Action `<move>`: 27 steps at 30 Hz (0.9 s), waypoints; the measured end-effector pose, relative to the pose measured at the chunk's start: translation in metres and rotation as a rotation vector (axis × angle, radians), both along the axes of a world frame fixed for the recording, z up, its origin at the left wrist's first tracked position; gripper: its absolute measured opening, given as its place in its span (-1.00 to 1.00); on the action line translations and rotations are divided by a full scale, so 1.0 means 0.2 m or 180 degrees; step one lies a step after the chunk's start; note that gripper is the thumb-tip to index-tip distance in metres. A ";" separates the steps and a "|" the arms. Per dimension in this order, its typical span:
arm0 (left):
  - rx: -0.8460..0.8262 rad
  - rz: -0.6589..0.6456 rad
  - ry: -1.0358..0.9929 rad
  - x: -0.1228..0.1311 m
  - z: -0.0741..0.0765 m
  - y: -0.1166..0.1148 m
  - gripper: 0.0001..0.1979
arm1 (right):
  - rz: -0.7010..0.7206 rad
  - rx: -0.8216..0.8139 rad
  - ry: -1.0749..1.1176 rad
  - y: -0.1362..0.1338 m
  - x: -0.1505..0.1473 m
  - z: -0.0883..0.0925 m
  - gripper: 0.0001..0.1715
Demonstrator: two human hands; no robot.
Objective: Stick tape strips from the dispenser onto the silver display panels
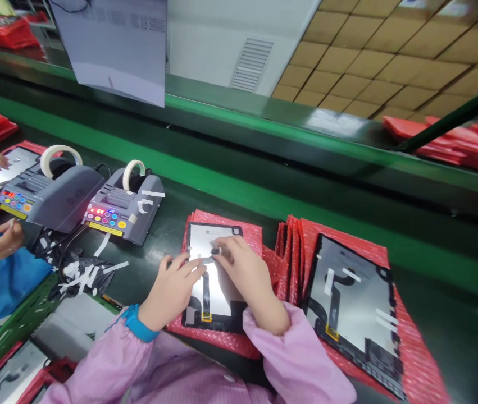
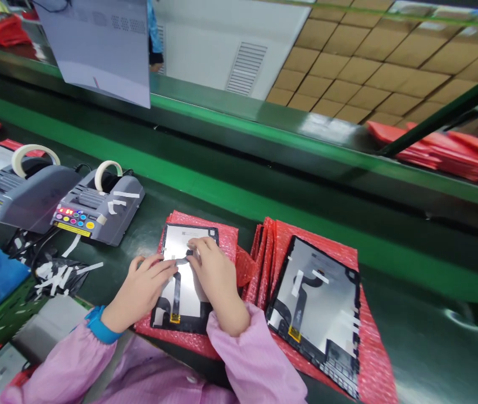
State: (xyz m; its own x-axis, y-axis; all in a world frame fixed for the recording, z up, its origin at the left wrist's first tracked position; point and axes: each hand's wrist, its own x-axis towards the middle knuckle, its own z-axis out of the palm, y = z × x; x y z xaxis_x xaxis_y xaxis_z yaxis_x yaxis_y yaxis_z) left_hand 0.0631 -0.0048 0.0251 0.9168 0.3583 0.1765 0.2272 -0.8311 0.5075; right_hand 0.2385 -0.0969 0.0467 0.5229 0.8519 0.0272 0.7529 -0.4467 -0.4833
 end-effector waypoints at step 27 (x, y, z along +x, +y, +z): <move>-0.2642 0.4141 -0.3945 -0.78 0.08 1.02 -0.69 | 0.0248 0.0520 0.0825 -0.35 -0.09 -0.12 -0.63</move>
